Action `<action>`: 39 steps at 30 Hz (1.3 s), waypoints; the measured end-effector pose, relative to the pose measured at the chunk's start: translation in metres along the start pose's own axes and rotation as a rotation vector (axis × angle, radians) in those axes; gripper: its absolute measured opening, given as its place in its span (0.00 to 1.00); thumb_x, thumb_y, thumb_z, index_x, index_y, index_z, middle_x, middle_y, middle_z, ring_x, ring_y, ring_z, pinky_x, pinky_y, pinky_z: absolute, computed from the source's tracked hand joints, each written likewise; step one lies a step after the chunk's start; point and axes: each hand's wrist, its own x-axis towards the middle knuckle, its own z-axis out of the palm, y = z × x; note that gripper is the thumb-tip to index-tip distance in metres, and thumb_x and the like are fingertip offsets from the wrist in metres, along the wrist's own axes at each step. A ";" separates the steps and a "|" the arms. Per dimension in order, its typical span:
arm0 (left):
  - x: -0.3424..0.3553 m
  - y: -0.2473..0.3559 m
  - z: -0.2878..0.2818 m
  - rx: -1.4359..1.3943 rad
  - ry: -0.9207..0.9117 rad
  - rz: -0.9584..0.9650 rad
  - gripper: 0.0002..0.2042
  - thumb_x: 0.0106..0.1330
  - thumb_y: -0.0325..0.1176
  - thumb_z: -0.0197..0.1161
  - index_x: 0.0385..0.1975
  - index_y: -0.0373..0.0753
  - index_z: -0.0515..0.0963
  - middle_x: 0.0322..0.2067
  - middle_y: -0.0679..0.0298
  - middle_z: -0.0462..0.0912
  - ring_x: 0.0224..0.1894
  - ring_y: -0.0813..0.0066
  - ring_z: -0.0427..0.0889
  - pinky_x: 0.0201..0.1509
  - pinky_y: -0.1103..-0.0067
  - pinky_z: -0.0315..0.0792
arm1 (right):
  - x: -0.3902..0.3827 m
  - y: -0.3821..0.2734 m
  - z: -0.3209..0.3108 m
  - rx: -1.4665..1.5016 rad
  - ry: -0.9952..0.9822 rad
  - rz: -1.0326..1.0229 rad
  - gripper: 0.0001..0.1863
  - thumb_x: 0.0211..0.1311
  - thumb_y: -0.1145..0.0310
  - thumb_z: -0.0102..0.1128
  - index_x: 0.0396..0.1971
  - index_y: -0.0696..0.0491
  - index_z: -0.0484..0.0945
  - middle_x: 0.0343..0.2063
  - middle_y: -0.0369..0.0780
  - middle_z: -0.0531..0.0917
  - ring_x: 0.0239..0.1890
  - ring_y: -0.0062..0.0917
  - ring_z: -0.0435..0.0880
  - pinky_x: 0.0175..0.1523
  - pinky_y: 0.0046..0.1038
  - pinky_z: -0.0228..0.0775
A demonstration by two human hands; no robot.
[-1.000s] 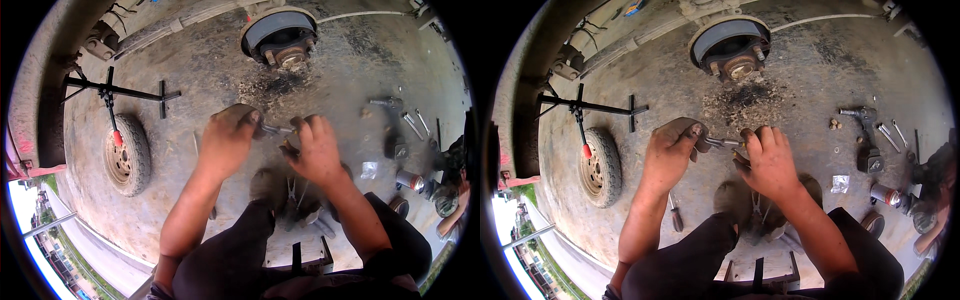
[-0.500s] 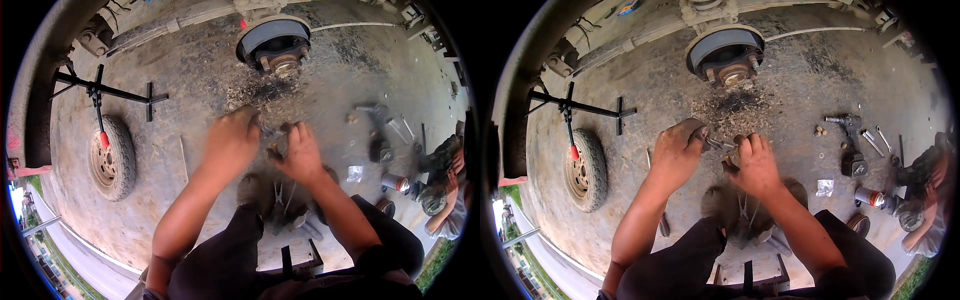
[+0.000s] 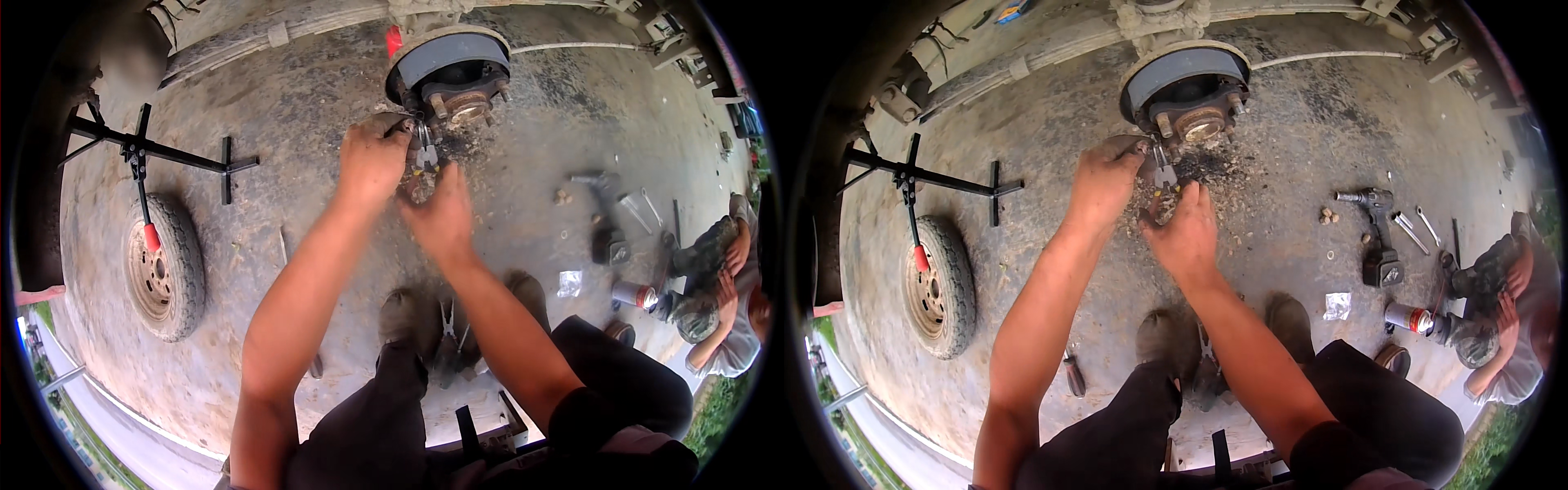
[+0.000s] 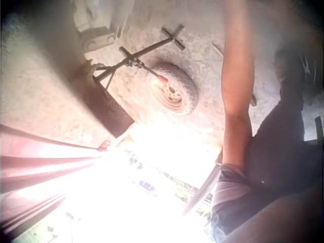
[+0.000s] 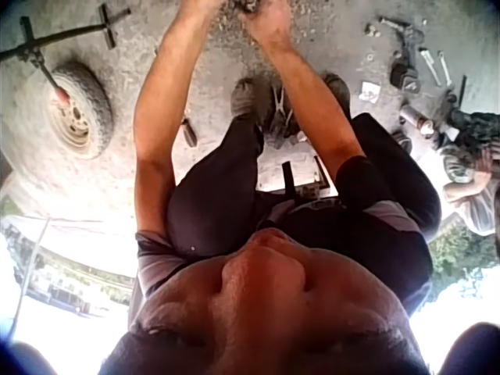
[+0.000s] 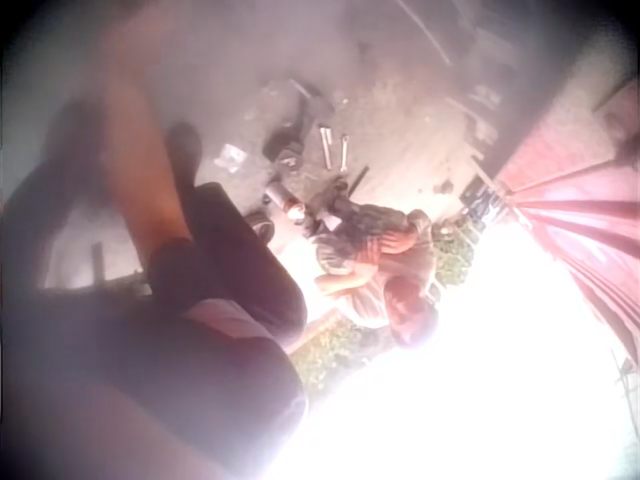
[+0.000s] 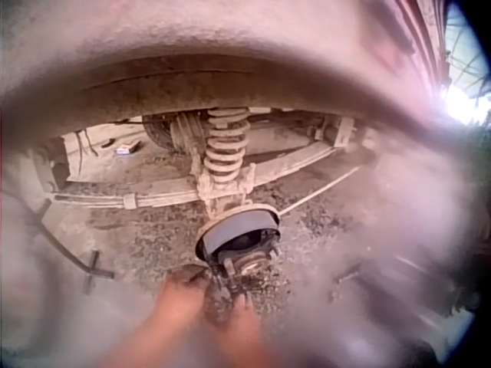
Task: The person removes a brake drum from a vehicle wheel assembly, manipulates the internal brake shoe components with a screwdriver and pliers, cleans the parts using a spray can, and slides the drum back onto the axle.
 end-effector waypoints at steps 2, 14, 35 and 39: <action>0.005 -0.008 0.002 -0.019 0.026 0.023 0.10 0.67 0.27 0.58 0.37 0.27 0.85 0.27 0.57 0.86 0.30 0.72 0.83 0.37 0.75 0.75 | 0.005 0.000 0.005 -0.011 0.020 -0.013 0.35 0.44 0.63 0.80 0.48 0.62 0.69 0.45 0.53 0.76 0.50 0.52 0.77 0.56 0.47 0.73; 0.017 -0.018 -0.001 0.007 0.030 0.065 0.10 0.68 0.32 0.61 0.36 0.33 0.86 0.27 0.56 0.88 0.29 0.65 0.88 0.38 0.71 0.78 | 0.014 0.010 0.017 -0.030 0.079 -0.099 0.30 0.47 0.65 0.77 0.45 0.63 0.71 0.42 0.54 0.76 0.46 0.52 0.78 0.52 0.48 0.74; 0.025 -0.038 0.013 -0.213 0.057 0.002 0.09 0.69 0.28 0.62 0.40 0.29 0.85 0.28 0.57 0.89 0.28 0.74 0.86 0.34 0.75 0.77 | 0.056 0.059 0.046 -0.064 0.188 -0.326 0.38 0.44 0.65 0.79 0.53 0.65 0.68 0.49 0.59 0.74 0.54 0.58 0.74 0.62 0.50 0.68; 0.027 -0.041 0.014 -0.224 0.057 0.016 0.08 0.68 0.27 0.63 0.39 0.29 0.86 0.28 0.56 0.89 0.28 0.72 0.86 0.36 0.74 0.79 | 0.055 0.052 0.045 0.071 0.078 -0.269 0.42 0.44 0.63 0.80 0.56 0.67 0.67 0.54 0.61 0.73 0.58 0.59 0.73 0.65 0.49 0.69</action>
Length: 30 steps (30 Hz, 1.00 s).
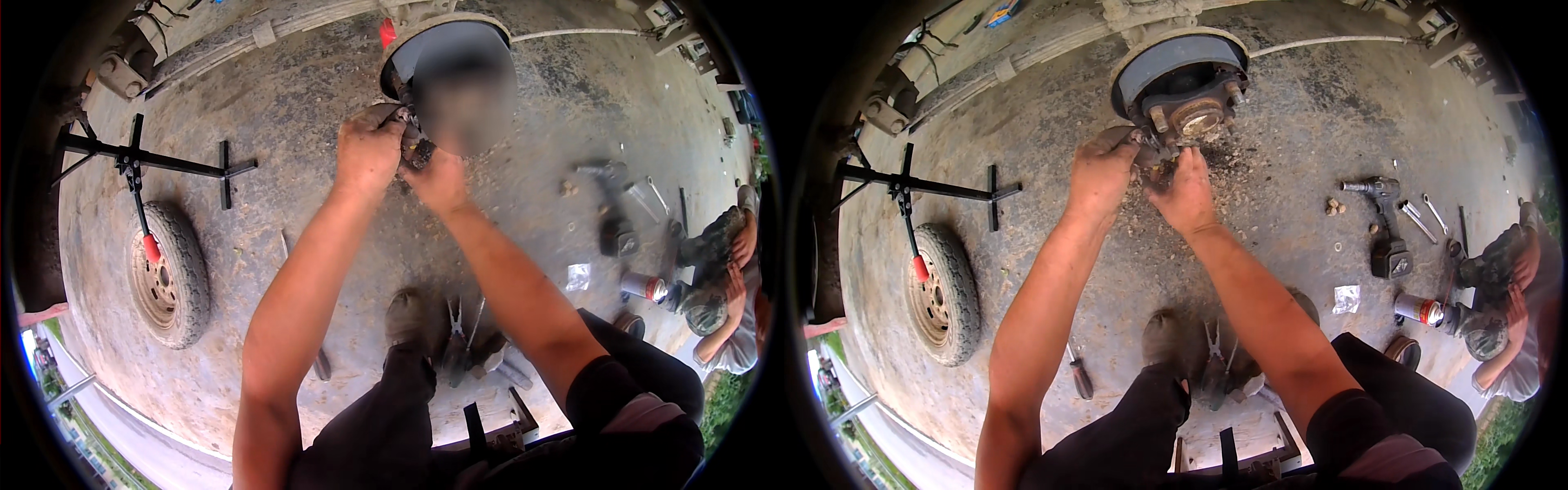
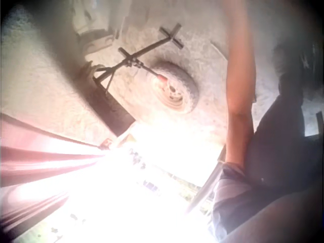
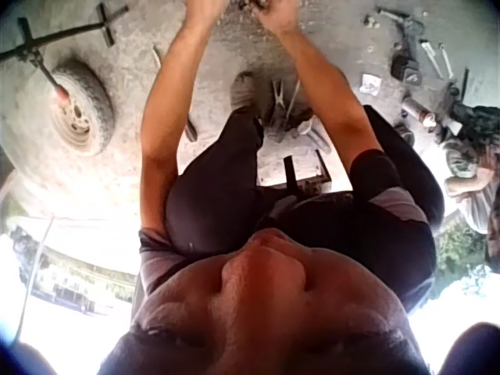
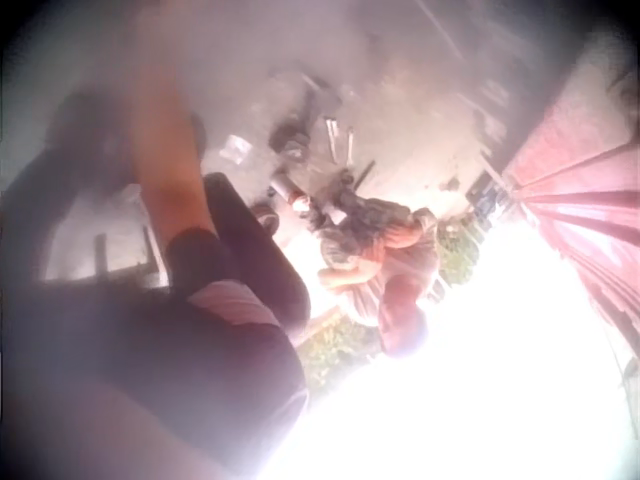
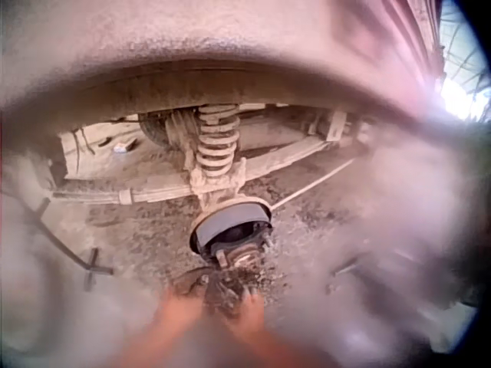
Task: The person removes a brake drum from a vehicle wheel assembly, manipulates the internal brake shoe components with a screwdriver and pliers, cleans the parts using a spray can, and slides the drum back onto the axle.
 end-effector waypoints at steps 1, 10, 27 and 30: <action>0.000 -0.001 -0.001 0.002 0.007 -0.019 0.08 0.68 0.27 0.63 0.39 0.29 0.86 0.28 0.56 0.89 0.29 0.72 0.86 0.37 0.74 0.79 | -0.002 -0.006 0.000 0.034 -0.028 0.036 0.42 0.44 0.63 0.80 0.56 0.67 0.67 0.55 0.62 0.73 0.58 0.59 0.72 0.65 0.49 0.69; -0.009 0.009 -0.005 0.131 0.045 0.085 0.09 0.68 0.30 0.64 0.41 0.33 0.86 0.30 0.54 0.89 0.30 0.68 0.87 0.39 0.74 0.78 | -0.003 -0.001 0.011 -0.132 0.251 -0.101 0.30 0.45 0.67 0.77 0.46 0.61 0.70 0.42 0.54 0.73 0.46 0.52 0.73 0.53 0.49 0.66; -0.166 -0.153 -0.011 0.411 -0.269 -0.140 0.11 0.66 0.36 0.63 0.44 0.41 0.85 0.38 0.51 0.88 0.42 0.52 0.88 0.47 0.64 0.80 | -0.165 0.118 -0.200 -0.428 -0.085 0.713 0.35 0.60 0.42 0.68 0.51 0.59 0.78 0.38 0.51 0.86 0.44 0.47 0.87 0.49 0.41 0.77; -0.207 -0.162 0.011 0.452 -0.341 -0.085 0.11 0.65 0.37 0.64 0.43 0.41 0.85 0.40 0.49 0.88 0.44 0.48 0.87 0.49 0.61 0.80 | -0.174 0.158 -0.244 -0.547 -0.159 0.784 0.36 0.60 0.42 0.67 0.56 0.57 0.76 0.47 0.53 0.84 0.54 0.48 0.83 0.57 0.44 0.74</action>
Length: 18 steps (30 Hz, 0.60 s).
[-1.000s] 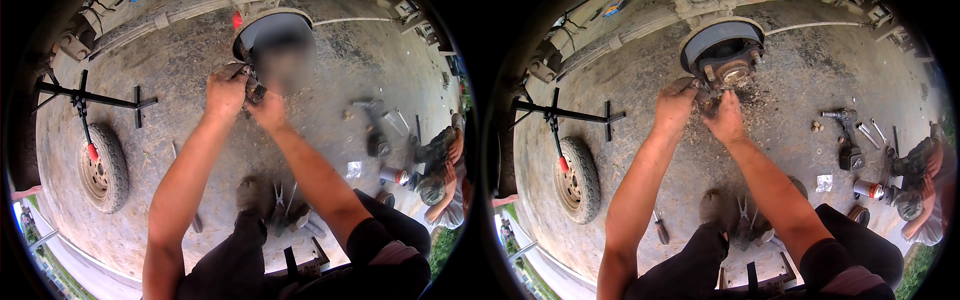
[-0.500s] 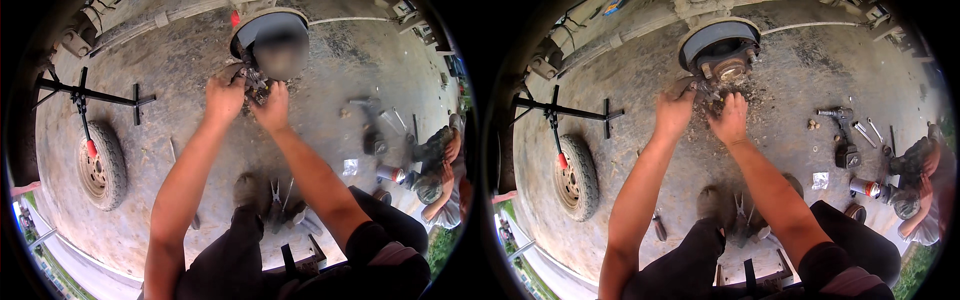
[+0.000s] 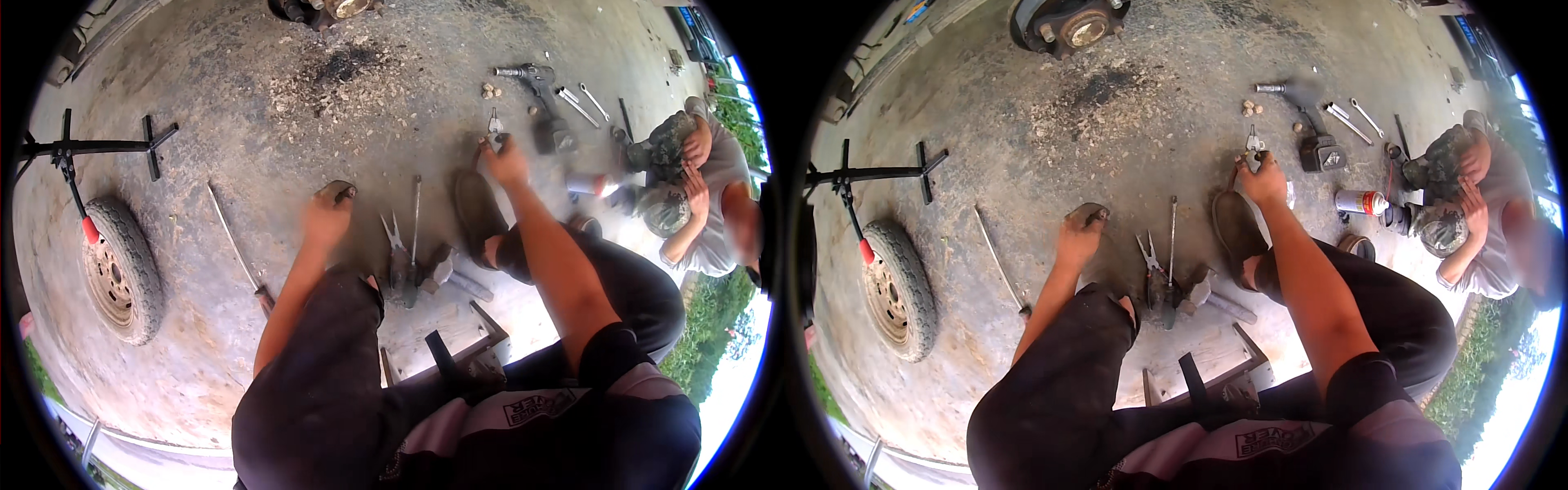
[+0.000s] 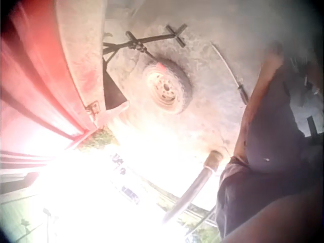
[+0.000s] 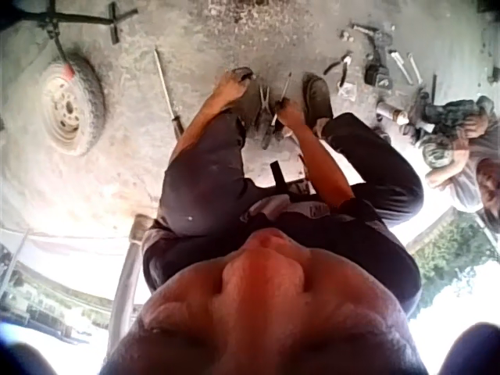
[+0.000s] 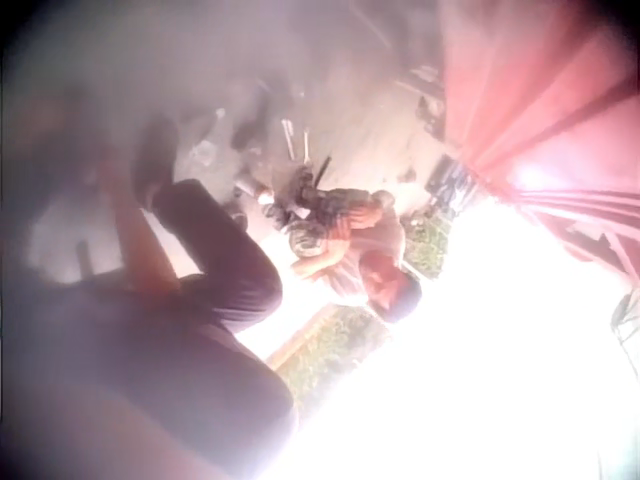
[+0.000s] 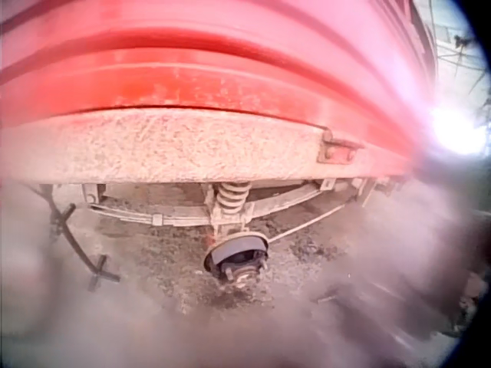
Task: The person removes a brake drum from a vehicle wheel assembly, manipulates the internal brake shoe components with a screwdriver and pliers, cleans the parts using a spray can, and slides the drum back onto the axle.
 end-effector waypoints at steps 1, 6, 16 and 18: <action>-0.005 -0.001 0.008 0.006 0.020 0.030 0.10 0.64 0.36 0.64 0.42 0.41 0.84 0.39 0.50 0.88 0.44 0.47 0.87 0.49 0.61 0.80 | -0.001 0.009 -0.001 -0.095 0.131 -0.078 0.35 0.59 0.44 0.68 0.55 0.58 0.77 0.49 0.53 0.82 0.55 0.50 0.81 0.59 0.45 0.73; -0.007 -0.009 0.007 -0.055 0.077 0.051 0.09 0.62 0.33 0.62 0.40 0.40 0.83 0.39 0.50 0.87 0.45 0.46 0.86 0.50 0.59 0.79 | -0.045 -0.025 -0.001 -0.211 0.200 -0.488 0.22 0.60 0.55 0.66 0.46 0.57 0.78 0.46 0.54 0.81 0.53 0.51 0.80 0.60 0.49 0.72; -0.022 0.026 -0.018 0.029 -0.085 0.142 0.13 0.67 0.38 0.62 0.45 0.39 0.83 0.41 0.50 0.87 0.46 0.44 0.85 0.51 0.60 0.79 | -0.203 -0.053 0.070 -0.114 -0.528 -0.259 0.21 0.66 0.54 0.57 0.34 0.59 0.82 0.35 0.57 0.85 0.42 0.57 0.84 0.52 0.53 0.76; -0.031 0.025 -0.027 0.050 -0.199 0.190 0.15 0.69 0.42 0.63 0.47 0.38 0.82 0.43 0.50 0.87 0.48 0.45 0.85 0.53 0.60 0.78 | -0.193 -0.074 0.043 -0.031 -0.419 -0.373 0.19 0.66 0.56 0.58 0.30 0.60 0.81 0.31 0.57 0.84 0.38 0.58 0.84 0.46 0.55 0.75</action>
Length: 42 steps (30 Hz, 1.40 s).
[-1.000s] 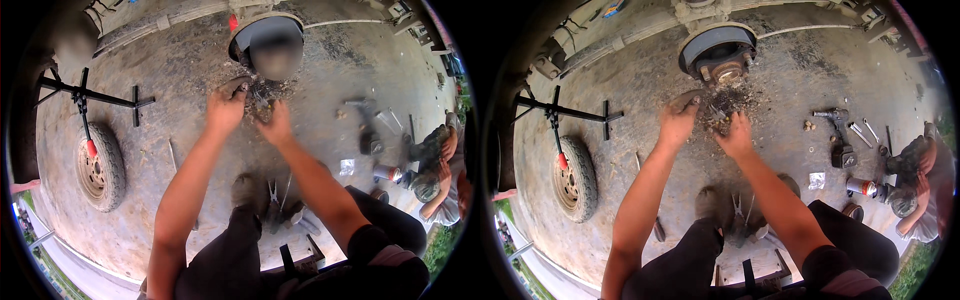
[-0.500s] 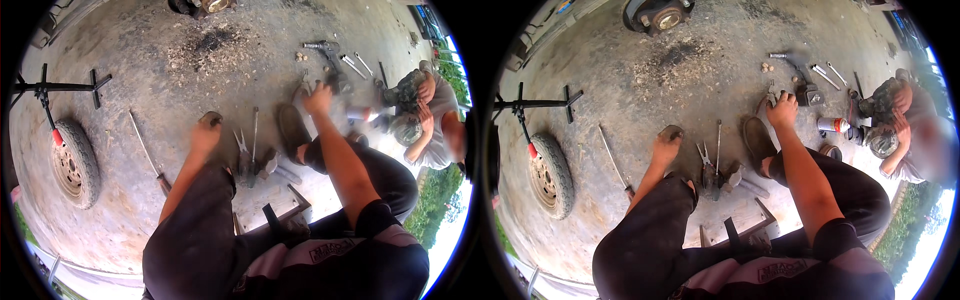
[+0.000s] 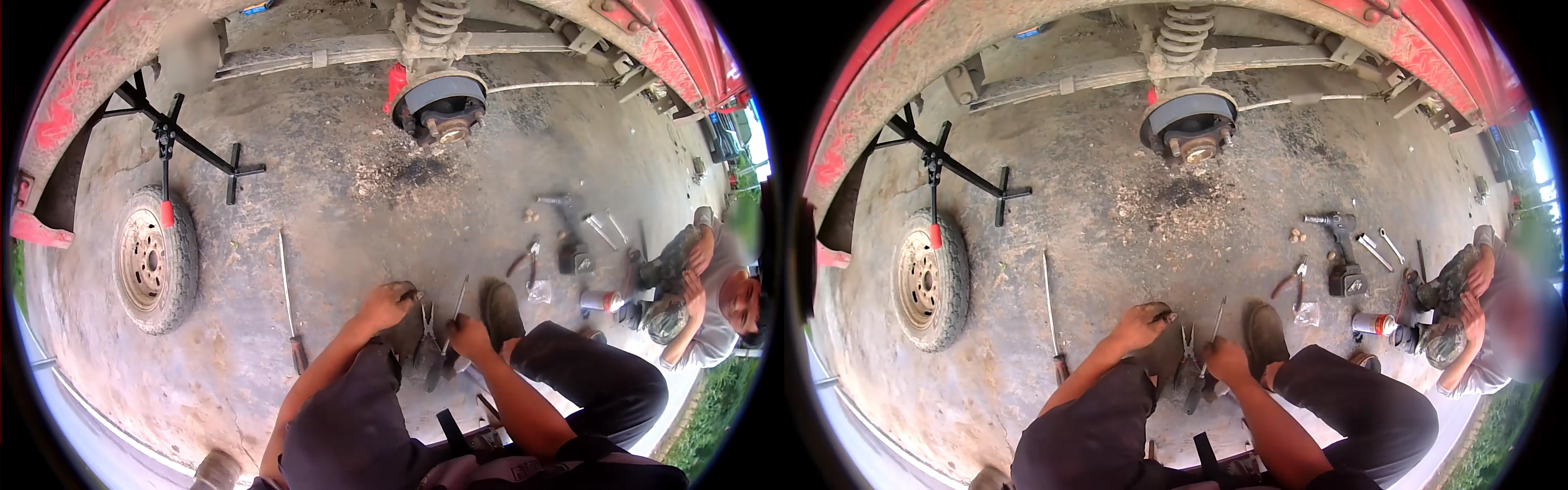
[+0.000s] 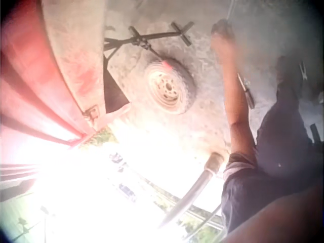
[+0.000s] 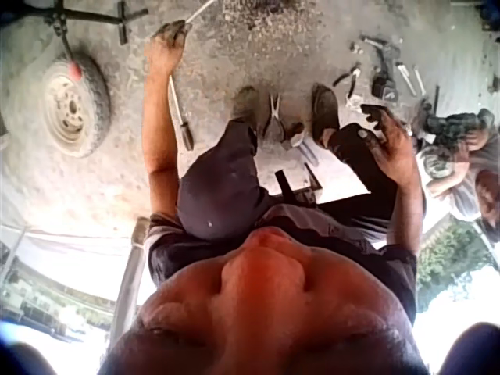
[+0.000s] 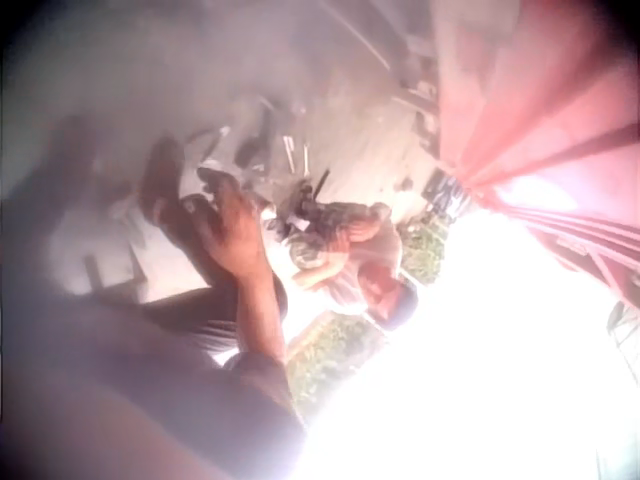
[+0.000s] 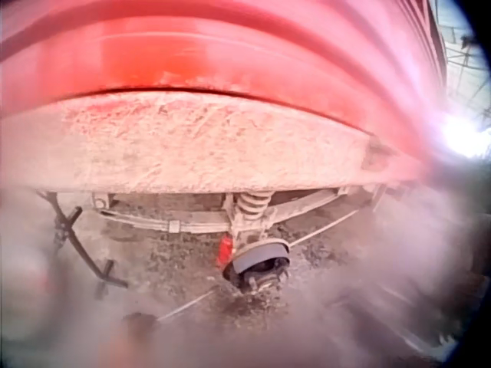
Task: The person removes a brake drum from a vehicle wheel assembly, manipulates the internal brake shoe components with a screwdriver and pliers, cleans the parts using a spray can, and slides the drum back onto the axle.
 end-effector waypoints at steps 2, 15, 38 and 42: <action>-0.015 0.008 -0.001 -0.045 -0.098 0.043 0.17 0.71 0.45 0.63 0.49 0.38 0.82 0.43 0.50 0.87 0.49 0.46 0.85 0.54 0.60 0.77 | 0.015 -0.032 -0.044 0.227 -0.052 0.000 0.18 0.69 0.58 0.56 0.37 0.60 0.81 0.30 0.55 0.86 0.36 0.55 0.85 0.45 0.51 0.77; -0.003 -0.005 -0.197 0.287 0.598 -0.028 0.11 0.70 0.38 0.63 0.45 0.38 0.85 0.40 0.51 0.86 0.42 0.48 0.85 0.46 0.60 0.79 | -0.047 -0.125 -0.277 -0.172 -0.092 -0.483 0.26 0.61 0.64 0.69 0.58 0.57 0.75 0.50 0.49 0.81 0.52 0.45 0.83 0.56 0.38 0.77; 0.159 0.003 -0.236 0.398 0.510 0.253 0.11 0.70 0.36 0.64 0.47 0.41 0.84 0.43 0.56 0.85 0.47 0.51 0.84 0.50 0.63 0.77 | -0.095 -0.108 -0.360 -0.301 -0.012 -0.256 0.33 0.43 0.72 0.76 0.56 0.55 0.79 0.52 0.49 0.81 0.51 0.50 0.82 0.56 0.42 0.77; 0.159 0.033 -0.206 0.459 0.524 0.258 0.09 0.69 0.35 0.64 0.44 0.40 0.84 0.43 0.55 0.85 0.45 0.48 0.84 0.48 0.62 0.78 | -0.092 -0.103 -0.359 -0.357 -0.051 -0.242 0.33 0.45 0.70 0.76 0.56 0.55 0.79 0.50 0.48 0.81 0.50 0.49 0.82 0.55 0.43 0.77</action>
